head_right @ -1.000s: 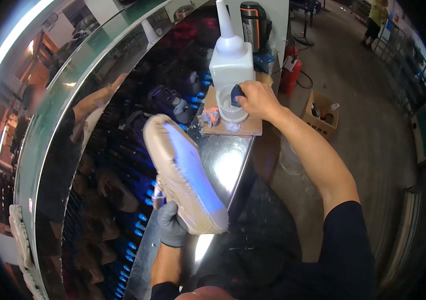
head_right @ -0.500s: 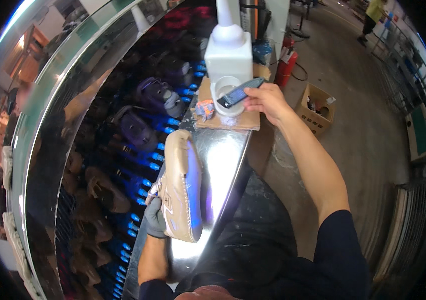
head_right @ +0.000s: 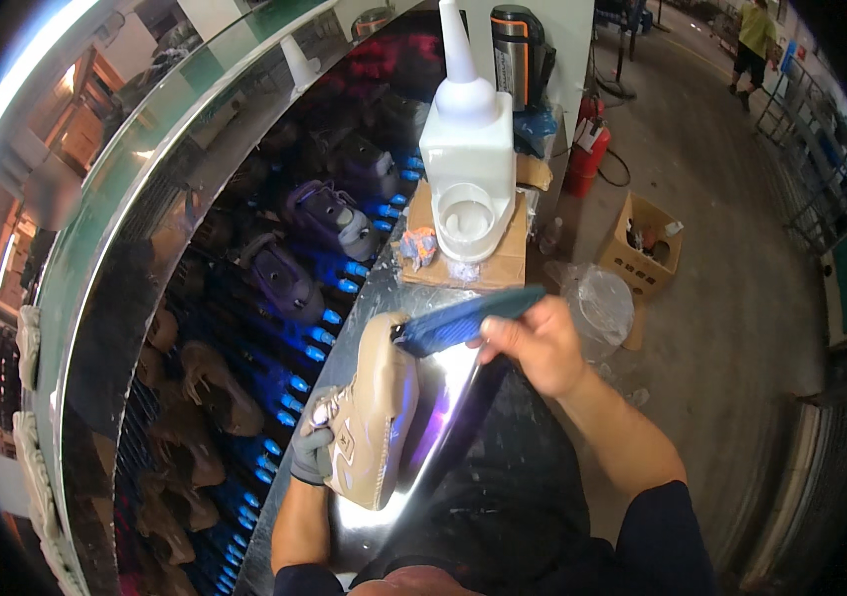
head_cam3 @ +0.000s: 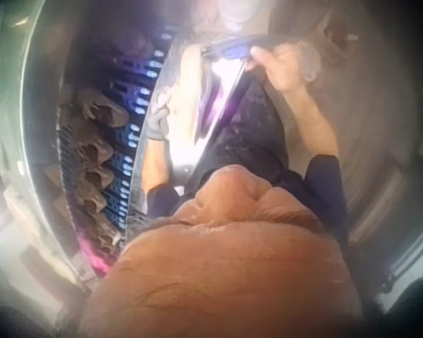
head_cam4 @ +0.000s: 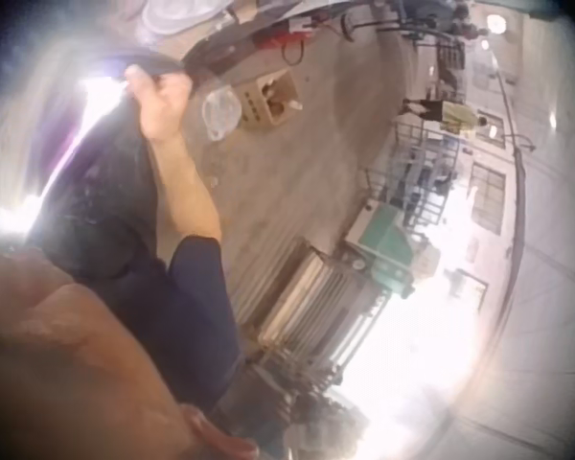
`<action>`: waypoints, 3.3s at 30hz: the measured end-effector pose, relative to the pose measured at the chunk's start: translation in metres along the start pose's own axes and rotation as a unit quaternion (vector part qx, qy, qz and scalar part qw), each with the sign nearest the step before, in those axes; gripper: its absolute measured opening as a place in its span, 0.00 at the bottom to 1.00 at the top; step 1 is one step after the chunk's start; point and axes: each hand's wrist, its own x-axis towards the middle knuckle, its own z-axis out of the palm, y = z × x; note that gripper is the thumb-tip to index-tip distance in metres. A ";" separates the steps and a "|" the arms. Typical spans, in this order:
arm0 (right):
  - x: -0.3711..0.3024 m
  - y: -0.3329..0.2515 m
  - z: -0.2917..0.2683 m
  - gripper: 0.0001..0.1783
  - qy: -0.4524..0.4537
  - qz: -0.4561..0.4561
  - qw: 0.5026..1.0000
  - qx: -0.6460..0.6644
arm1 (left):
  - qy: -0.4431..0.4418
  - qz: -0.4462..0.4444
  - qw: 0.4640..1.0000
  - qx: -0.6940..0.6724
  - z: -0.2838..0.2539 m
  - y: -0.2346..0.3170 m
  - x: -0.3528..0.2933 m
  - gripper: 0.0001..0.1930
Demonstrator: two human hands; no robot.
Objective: The person repeatedly applies white paint to beige shoes using a blue brush, dipping the brush into a white container and painting the upper and side surfaces of each shoe before placing it back on the conveyor.
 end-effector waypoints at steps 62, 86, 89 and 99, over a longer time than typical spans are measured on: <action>-0.029 -0.033 0.046 0.15 -0.122 -0.282 0.831 -0.464 | 0.034 0.021 0.995 0.086 0.003 -0.006 0.020 0.34; -0.031 -0.035 0.052 0.25 -0.194 -0.340 0.730 -0.560 | -0.005 0.041 0.997 0.061 -0.003 -0.013 0.031 0.30; -0.034 -0.036 0.052 0.26 -0.203 -0.318 0.744 -0.552 | -0.013 0.043 0.998 0.046 -0.005 -0.015 0.031 0.30; -0.024 0.038 0.012 0.10 -0.044 -0.046 0.992 -0.110 | 0.002 0.062 0.997 -0.048 0.001 -0.027 0.037 0.32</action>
